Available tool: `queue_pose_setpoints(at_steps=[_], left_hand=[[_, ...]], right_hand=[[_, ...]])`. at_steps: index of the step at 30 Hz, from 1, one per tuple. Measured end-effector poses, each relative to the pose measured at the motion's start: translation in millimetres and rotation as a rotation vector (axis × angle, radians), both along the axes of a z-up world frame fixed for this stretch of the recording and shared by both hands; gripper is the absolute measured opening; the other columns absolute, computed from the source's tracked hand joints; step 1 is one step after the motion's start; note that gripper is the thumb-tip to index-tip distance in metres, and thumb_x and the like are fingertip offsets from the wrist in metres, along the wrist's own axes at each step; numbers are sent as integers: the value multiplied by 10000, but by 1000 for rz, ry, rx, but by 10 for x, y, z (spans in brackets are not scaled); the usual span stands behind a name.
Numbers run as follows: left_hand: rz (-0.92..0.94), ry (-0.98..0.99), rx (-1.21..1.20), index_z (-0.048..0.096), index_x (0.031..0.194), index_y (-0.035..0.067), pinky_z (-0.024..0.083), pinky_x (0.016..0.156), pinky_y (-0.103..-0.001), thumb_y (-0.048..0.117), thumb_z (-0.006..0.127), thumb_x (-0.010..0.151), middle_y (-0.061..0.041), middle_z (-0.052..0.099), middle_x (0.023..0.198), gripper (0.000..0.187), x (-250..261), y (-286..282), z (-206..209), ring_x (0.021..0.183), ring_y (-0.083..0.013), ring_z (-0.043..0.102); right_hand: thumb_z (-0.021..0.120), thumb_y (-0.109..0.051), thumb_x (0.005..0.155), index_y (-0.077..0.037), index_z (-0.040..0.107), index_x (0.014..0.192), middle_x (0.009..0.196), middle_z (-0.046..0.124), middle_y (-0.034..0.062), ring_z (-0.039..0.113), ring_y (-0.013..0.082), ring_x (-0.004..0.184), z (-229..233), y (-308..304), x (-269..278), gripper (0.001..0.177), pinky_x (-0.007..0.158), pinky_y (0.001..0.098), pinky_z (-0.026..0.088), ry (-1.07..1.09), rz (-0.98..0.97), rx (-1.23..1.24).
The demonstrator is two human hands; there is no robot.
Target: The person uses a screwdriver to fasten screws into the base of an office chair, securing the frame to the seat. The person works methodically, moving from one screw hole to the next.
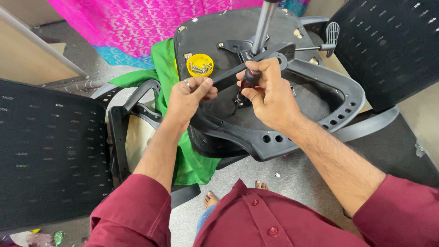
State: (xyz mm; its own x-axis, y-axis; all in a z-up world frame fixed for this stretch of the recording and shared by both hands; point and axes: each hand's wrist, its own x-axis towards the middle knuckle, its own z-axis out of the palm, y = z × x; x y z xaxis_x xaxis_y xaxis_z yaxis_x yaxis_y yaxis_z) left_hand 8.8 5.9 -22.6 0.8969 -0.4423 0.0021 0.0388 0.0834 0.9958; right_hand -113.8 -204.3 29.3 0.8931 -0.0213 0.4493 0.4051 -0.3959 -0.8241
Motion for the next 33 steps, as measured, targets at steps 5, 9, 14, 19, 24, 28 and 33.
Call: queue_pose_setpoints(at_steps=[5, 9, 14, 19, 24, 28, 33], left_hand=[[-17, 104, -161, 686, 1003, 24, 578, 826, -295, 265, 654, 1024, -40, 725, 905, 244, -61, 2, -17, 829, -129, 691], [-45, 101, -187, 663, 968, 42, 576, 850, -301, 258, 629, 1049, -30, 707, 898, 233, -62, -46, 3, 846, -128, 683], [-87, 62, -181, 652, 1036, 59, 573, 856, -296, 234, 608, 1052, -28, 710, 914, 182, -29, -101, 12, 868, -128, 686], [-88, 55, -172, 640, 1078, 58, 584, 868, -296, 199, 604, 1059, -29, 709, 931, 147, 65, -129, 40, 870, -129, 685], [68, -32, 94, 691, 1080, 59, 574, 686, -302, 181, 621, 1012, -14, 725, 895, 156, 372, -135, 57, 766, -114, 690], [318, -466, 535, 774, 1019, 40, 576, 750, -329, 184, 740, 931, -78, 781, 873, 172, 773, -152, -29, 786, -164, 736], [268, -441, 777, 793, 1013, 73, 565, 794, -370, 228, 735, 913, -130, 773, 902, 194, 1198, -176, -255, 834, -241, 752]], right_hand=[[617, 176, 974, -43, 360, 1352, 1238, 661, 140, 715, 192, 1116, -8, 4, -30, 507, 924, 306, 615, -22, -7, -11], [608, 175, 981, -44, 355, 1354, 1242, 655, 136, 715, 189, 1119, 6, -4, -38, 502, 932, 305, 617, -7, -3, -14], [591, 183, 980, -46, 360, 1357, 1246, 654, 141, 719, 197, 1118, 4, 4, -19, 498, 923, 305, 625, -19, -1, -15], [586, 180, 978, -49, 359, 1363, 1240, 659, 143, 730, 199, 1111, 7, 0, 14, 502, 921, 305, 627, -1, -16, -14], [587, 184, 977, -52, 356, 1371, 1242, 662, 144, 729, 197, 1098, 2, -2, 25, 515, 913, 304, 624, -8, -35, -14], [598, 181, 975, -56, 358, 1375, 1242, 666, 136, 728, 196, 1090, 3, 16, 6, 524, 904, 303, 631, -14, -71, -26], [603, 171, 985, -64, 359, 1383, 1254, 651, 131, 708, 191, 1108, -18, 45, -70, 523, 921, 311, 627, -26, -94, 1]])
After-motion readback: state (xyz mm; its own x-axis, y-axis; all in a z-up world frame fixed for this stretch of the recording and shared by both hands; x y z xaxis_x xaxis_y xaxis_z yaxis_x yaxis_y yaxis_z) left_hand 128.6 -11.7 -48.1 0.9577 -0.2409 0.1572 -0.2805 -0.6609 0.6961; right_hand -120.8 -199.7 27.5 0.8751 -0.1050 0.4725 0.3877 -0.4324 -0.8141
